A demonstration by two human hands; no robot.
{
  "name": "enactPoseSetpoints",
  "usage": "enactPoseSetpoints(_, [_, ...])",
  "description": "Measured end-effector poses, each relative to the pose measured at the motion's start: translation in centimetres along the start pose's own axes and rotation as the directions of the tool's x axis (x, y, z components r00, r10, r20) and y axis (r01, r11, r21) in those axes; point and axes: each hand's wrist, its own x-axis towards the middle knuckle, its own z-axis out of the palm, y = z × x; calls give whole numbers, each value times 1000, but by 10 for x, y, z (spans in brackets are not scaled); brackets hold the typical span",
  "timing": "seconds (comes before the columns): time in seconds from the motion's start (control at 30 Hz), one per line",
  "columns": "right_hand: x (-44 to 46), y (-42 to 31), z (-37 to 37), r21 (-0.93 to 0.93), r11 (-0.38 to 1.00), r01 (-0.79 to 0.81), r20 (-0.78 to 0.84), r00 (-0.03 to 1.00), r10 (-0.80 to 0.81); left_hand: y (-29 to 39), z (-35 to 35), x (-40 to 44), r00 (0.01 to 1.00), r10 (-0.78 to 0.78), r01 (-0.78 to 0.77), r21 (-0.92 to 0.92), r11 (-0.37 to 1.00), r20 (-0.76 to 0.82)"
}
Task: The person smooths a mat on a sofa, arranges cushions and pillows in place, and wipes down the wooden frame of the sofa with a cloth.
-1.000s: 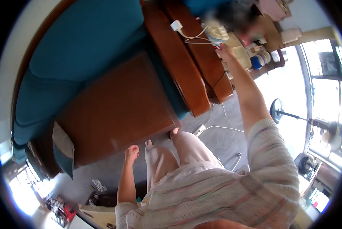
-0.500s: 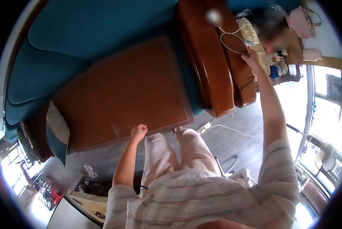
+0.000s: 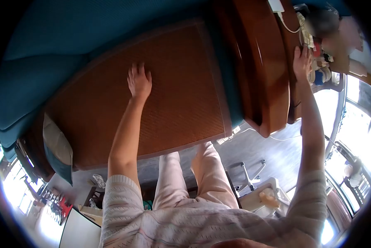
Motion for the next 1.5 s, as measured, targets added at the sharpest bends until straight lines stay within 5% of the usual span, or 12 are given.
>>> enactPoseSetpoints(0.43, [15, 18, 11, 230, 948, 220, -121, 973, -197, 163, 82, 195, 986, -126, 128, 12, 992, -109])
enactPoseSetpoints(0.5, [12, 12, 8, 258, 947, 189, -108, 980, -166, 192, 79, 199, 875, 182, -279, 160, 947, 449])
enactPoseSetpoints(0.57, [12, 14, 6, 261, 944, 204, -104, 978, -182, 238, 70, 159, 848, 450, -448, -75, 891, 279])
enactPoseSetpoints(0.6, [12, 13, 4, 256, 947, 193, -91, 980, -176, 226, 63, 138, 706, 674, -707, -144, 693, -218])
enactPoseSetpoints(0.63, [10, 11, 2, 250, 952, 178, -74, 984, -164, 218, 54, 115, 896, 415, -428, -547, 720, -155])
enactPoseSetpoints(0.7, [8, 7, -4, 245, 961, 128, -11, 992, -129, 196, 54, 83, 964, 238, -256, -637, 727, -117])
enactPoseSetpoints(0.83, [9, 11, 1, 248, 950, 191, -66, 981, -180, 162, 47, 134, 998, 62, -58, -189, 980, 16])
enactPoseSetpoints(0.9, [10, 15, 5, 258, 941, 220, -83, 975, -206, 144, 61, 182, 891, 193, -202, 24, 979, -411])
enactPoseSetpoints(1.0, [10, 14, 5, 305, 925, 227, -95, 974, -207, 179, 59, 198, 956, 188, -264, 385, 884, 224])
enactPoseSetpoints(1.07, [8, 12, 3, 257, 946, 197, -73, 980, -185, 210, 66, 179, 846, 366, -456, 171, 873, 389])
enactPoseSetpoints(1.13, [10, 10, 1, 230, 954, 191, -70, 981, -179, 234, 63, 135, 948, 306, -306, -535, 788, -90])
enactPoseSetpoints(1.5, [9, 11, 3, 251, 956, 152, -55, 988, -143, 216, 97, 232, 985, 171, -166, -111, 980, 32])
